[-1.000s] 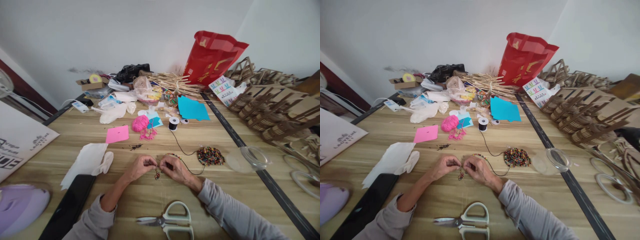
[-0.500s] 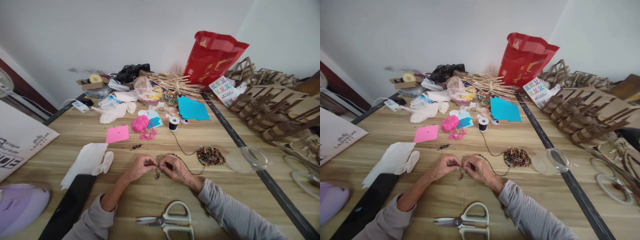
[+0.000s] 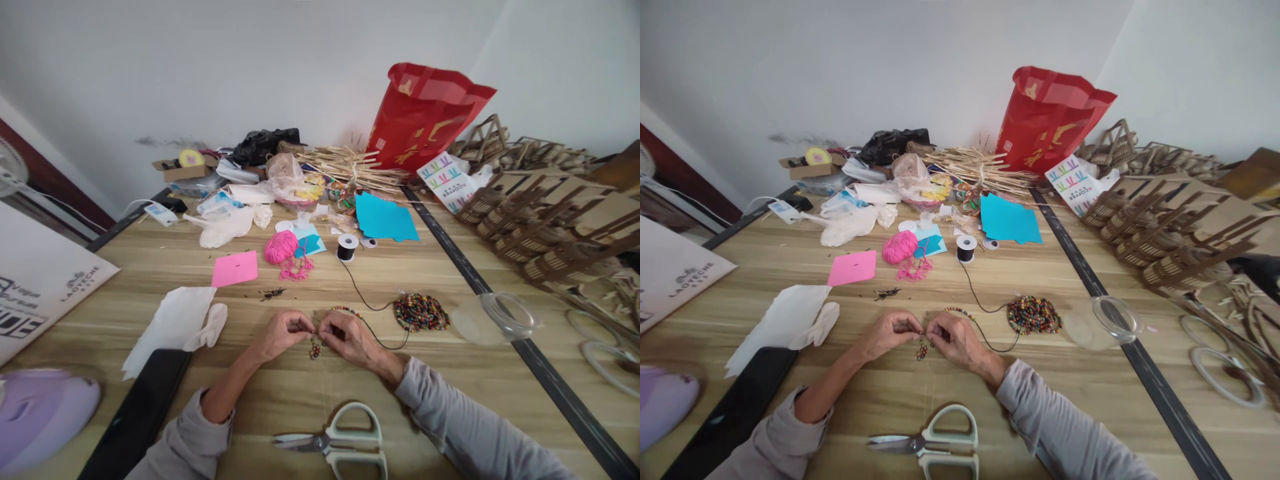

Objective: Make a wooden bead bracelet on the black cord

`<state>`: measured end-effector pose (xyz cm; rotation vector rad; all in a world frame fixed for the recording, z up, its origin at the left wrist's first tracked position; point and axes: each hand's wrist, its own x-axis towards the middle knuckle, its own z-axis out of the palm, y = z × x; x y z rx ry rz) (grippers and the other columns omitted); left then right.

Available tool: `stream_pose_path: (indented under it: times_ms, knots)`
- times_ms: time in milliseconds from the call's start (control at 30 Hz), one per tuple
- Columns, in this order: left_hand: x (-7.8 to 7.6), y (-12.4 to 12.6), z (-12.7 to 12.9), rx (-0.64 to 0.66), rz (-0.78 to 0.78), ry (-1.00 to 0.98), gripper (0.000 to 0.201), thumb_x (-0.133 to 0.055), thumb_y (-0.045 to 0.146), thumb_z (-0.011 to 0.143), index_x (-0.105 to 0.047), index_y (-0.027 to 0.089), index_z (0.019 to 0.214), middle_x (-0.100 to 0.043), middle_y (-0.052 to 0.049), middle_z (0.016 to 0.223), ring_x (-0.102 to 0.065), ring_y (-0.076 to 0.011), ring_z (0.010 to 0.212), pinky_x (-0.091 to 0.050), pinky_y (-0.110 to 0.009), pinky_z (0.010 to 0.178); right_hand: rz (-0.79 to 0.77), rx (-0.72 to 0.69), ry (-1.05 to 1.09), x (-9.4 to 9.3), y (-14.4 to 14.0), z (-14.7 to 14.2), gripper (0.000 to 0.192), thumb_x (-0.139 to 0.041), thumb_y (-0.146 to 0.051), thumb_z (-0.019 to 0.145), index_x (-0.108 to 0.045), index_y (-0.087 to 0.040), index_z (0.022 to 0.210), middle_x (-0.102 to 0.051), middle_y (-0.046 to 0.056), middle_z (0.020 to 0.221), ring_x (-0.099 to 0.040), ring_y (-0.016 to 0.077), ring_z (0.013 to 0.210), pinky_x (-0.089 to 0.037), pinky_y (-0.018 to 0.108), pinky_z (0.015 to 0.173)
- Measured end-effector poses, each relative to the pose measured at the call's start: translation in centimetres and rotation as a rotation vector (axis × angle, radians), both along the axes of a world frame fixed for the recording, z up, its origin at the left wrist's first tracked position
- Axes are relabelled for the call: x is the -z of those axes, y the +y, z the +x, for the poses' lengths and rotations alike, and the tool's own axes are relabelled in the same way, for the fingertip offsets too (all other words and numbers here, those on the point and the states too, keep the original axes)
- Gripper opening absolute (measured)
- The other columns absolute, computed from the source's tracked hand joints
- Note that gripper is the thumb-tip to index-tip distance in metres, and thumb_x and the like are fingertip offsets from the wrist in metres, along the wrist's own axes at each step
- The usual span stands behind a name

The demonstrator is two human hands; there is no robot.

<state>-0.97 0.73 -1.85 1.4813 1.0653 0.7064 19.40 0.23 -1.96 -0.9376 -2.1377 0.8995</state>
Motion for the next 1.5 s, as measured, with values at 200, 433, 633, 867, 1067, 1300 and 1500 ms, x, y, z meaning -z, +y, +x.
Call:
stream_pose_path:
  times_ms: [200, 433, 633, 867, 1067, 1300, 1500]
  knots:
    - [0.06, 0.06, 0.05, 0.006, -0.015, -0.014, 0.012, -0.069, 0.019, 0.066, -0.067, 0.011, 0.075, -0.069, -0.005, 0.074, -0.063, -0.0147, 0.070, -0.050, -0.027, 0.070, 0.004, 0.003, 0.004, -0.13, -0.02, -0.06, 0.009, -0.056, -0.011, 0.081, -0.059, -0.016, 0.074, -0.057, 0.000, 0.068, -0.051, 0.0114, 0.062, -0.037, 0.020, 0.058]
    - [-0.28, -0.04, 0.08, 0.000, -0.027, -0.005, 0.015, -0.071, 0.022, 0.066, -0.067, 0.011, 0.075, -0.069, -0.005, 0.074, -0.063, -0.0148, 0.069, -0.050, -0.027, 0.071, 0.019, -0.001, 0.002, -0.19, -0.02, -0.02, 0.008, -0.055, -0.012, 0.082, -0.059, -0.016, 0.075, -0.058, 0.001, 0.070, -0.052, 0.0119, 0.064, -0.038, 0.020, 0.058]
    - [0.21, 0.05, 0.04, 0.005, -0.026, -0.018, 0.016, -0.071, 0.024, 0.066, -0.067, 0.011, 0.075, -0.069, -0.005, 0.073, -0.063, -0.0148, 0.069, -0.050, -0.027, 0.070, 0.018, 0.006, -0.009, -0.30, -0.06, -0.04, 0.009, -0.055, -0.012, 0.082, -0.058, -0.017, 0.074, -0.058, 0.001, 0.069, -0.052, 0.0118, 0.064, -0.038, 0.021, 0.059]
    - [-0.10, 0.03, 0.14, 0.012, -0.024, -0.001, 0.015, -0.071, 0.023, 0.065, -0.068, 0.012, 0.074, -0.068, -0.004, 0.072, -0.062, -0.0144, 0.068, -0.049, -0.026, 0.069, 0.031, 0.005, -0.002, -0.40, -0.04, -0.08, 0.009, -0.055, -0.013, 0.082, -0.059, -0.016, 0.075, -0.058, 0.001, 0.069, -0.052, 0.0117, 0.063, -0.038, 0.021, 0.058]
    - [-0.24, -0.01, 0.19, 0.007, -0.022, 0.002, 0.013, -0.069, 0.021, 0.066, -0.068, 0.011, 0.074, -0.068, -0.004, 0.070, -0.061, -0.0142, 0.067, -0.049, -0.026, 0.068, 0.039, 0.000, -0.006, -0.15, 0.03, -0.07, 0.008, -0.056, -0.015, 0.083, -0.060, -0.017, 0.076, -0.059, 0.001, 0.069, -0.053, 0.0119, 0.063, -0.038, 0.020, 0.058]
    - [-0.19, 0.01, 0.12, 0.002, -0.036, -0.010, 0.016, -0.071, 0.024, 0.065, -0.068, 0.012, 0.075, -0.068, -0.005, 0.071, -0.062, -0.0146, 0.068, -0.049, -0.026, 0.069, 0.046, -0.010, -0.007, -0.10, 0.04, -0.02, 0.008, -0.055, -0.015, 0.083, -0.060, -0.017, 0.077, -0.059, 0.000, 0.070, -0.052, 0.0114, 0.064, -0.038, 0.020, 0.058]
    - [-0.40, -0.01, 0.23, -0.002, -0.028, -0.012, 0.018, -0.072, 0.026, 0.065, -0.066, 0.012, 0.075, -0.068, -0.004, 0.073, -0.061, -0.0147, 0.069, -0.049, -0.027, 0.070, 0.039, -0.015, -0.014, -0.44, -0.05, -0.04, 0.009, -0.055, -0.015, 0.084, -0.059, -0.017, 0.076, -0.058, 0.000, 0.069, -0.052, 0.0112, 0.062, -0.038, 0.020, 0.057]
